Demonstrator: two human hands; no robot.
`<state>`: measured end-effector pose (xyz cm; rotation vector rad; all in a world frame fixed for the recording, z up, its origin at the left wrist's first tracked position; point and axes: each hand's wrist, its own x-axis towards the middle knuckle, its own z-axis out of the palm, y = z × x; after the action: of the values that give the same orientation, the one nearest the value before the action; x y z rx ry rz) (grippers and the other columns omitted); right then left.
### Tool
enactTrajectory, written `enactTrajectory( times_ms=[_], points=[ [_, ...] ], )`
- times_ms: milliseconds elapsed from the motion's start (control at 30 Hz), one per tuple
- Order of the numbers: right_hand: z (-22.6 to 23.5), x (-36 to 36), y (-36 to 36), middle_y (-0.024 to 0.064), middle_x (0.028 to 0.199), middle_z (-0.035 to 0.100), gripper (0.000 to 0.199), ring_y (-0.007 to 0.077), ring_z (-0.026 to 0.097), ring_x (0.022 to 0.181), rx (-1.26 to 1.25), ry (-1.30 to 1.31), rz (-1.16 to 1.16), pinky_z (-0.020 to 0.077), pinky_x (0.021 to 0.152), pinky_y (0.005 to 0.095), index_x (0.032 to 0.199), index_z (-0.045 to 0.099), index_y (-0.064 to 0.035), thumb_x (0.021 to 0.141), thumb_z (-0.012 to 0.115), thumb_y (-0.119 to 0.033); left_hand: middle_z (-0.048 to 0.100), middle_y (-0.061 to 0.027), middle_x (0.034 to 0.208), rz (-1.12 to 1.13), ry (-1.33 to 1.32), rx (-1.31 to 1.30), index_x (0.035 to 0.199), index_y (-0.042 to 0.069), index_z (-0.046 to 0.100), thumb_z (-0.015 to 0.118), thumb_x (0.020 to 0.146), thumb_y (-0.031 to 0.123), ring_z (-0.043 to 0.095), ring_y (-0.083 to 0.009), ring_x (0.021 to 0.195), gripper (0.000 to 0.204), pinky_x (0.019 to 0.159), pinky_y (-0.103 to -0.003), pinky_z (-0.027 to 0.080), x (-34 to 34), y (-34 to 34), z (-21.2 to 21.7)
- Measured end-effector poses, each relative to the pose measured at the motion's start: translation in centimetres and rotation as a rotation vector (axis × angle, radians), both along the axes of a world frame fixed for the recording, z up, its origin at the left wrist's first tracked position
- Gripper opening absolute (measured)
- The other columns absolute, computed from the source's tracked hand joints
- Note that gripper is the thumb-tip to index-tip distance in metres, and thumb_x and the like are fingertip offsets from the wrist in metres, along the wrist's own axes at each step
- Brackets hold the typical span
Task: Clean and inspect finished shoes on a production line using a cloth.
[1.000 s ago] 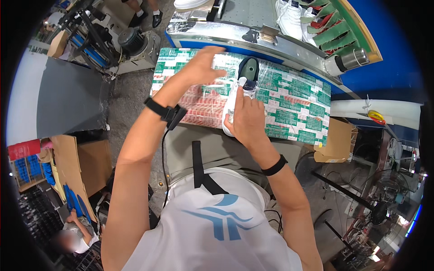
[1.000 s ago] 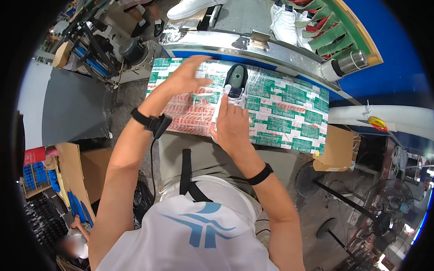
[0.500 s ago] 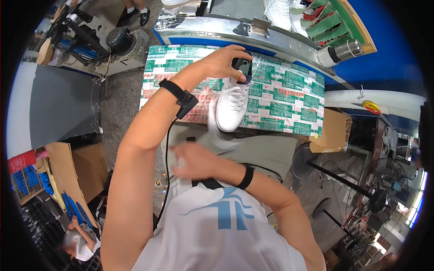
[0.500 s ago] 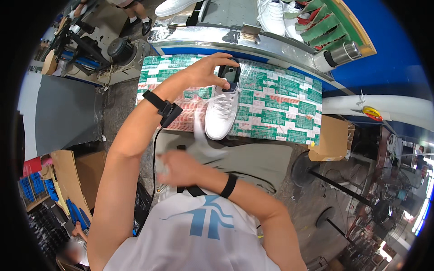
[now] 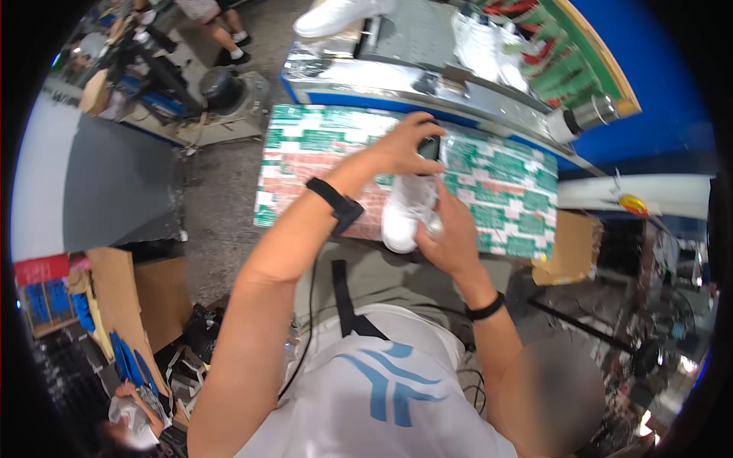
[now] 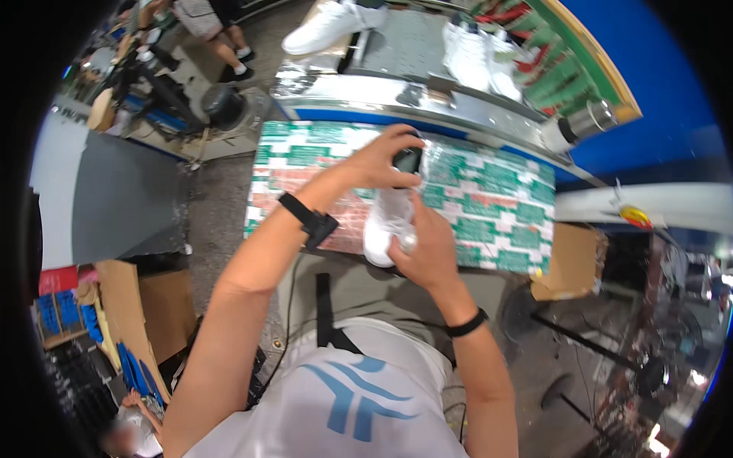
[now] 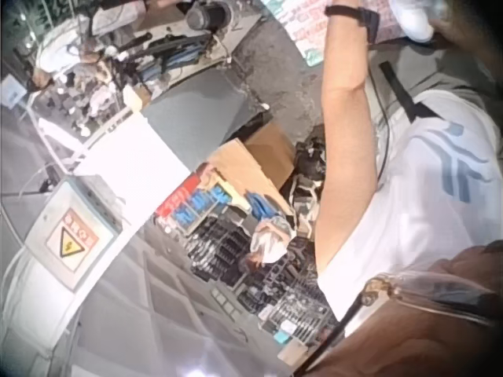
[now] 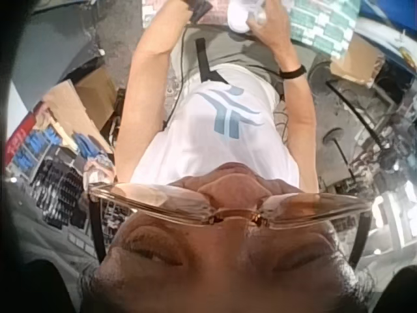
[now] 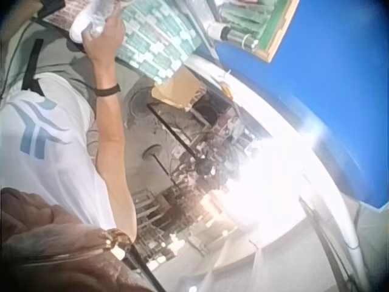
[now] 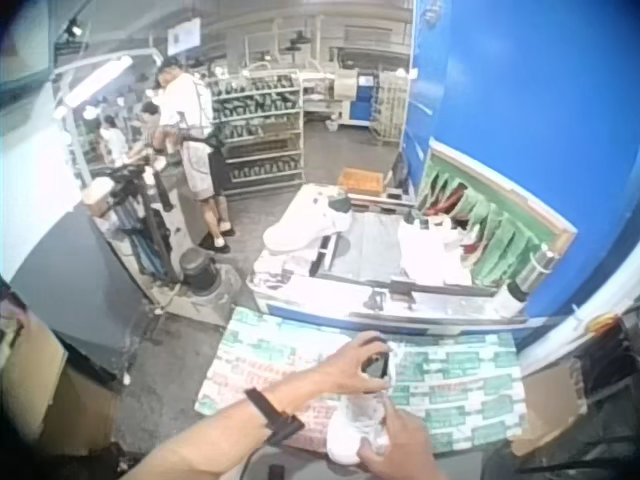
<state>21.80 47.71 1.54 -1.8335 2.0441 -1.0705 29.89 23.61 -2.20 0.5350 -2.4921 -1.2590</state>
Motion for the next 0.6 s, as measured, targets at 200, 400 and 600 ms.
enactTrajectory(
  times_ms=[200, 400, 600],
  points=[
    [0.3, -1.8, 1.3, 0.02, 0.102, 0.07, 0.085, 0.039, 0.069, 0.095, 0.129, 0.086, -0.024, 0.0535, 0.085, 0.0512, 0.154, 0.054, 0.0126, 0.081, 0.083, -0.022, 0.049, -0.0227, 0.167, 0.092, -0.01, -0.017, 0.144, 0.015, 0.073, 0.097, 0.079, 0.042, 0.052, -0.0441, 0.152, 0.075, 0.125, -0.05, 0.047, -0.4, 2.4, 1.5],
    [5.9, -1.5, 1.8, 0.0215, 0.098, 0.069, 0.082, 0.0399, 0.068, 0.09, 0.272, 0.277, 0.094, 0.0517, 0.081, 0.0519, 0.149, 0.057, 0.0138, 0.085, 0.083, -0.031, 0.056, -0.0204, 0.159, 0.06, 0.118, -0.041, 0.137, 0.017, 0.08, 0.098, 0.081, 0.037, 0.06, -0.0411, 0.144, 0.062, 0.119, -0.048, 0.053, 1.2, -0.4, 0.7],
    [3.9, -1.7, 2.6, 0.0212, 0.098, 0.069, 0.08, 0.0393, 0.069, 0.092, 0.222, 0.116, 0.058, 0.0538, 0.083, 0.0496, 0.149, 0.059, 0.0124, 0.085, 0.084, -0.029, 0.05, -0.0136, 0.163, 0.022, 0.091, 0.154, 0.143, 0.02, 0.077, 0.097, 0.086, 0.025, 0.06, -0.0352, 0.144, 0.061, 0.113, -0.048, 0.06, 0.8, 0.1, 1.1]
  ],
)
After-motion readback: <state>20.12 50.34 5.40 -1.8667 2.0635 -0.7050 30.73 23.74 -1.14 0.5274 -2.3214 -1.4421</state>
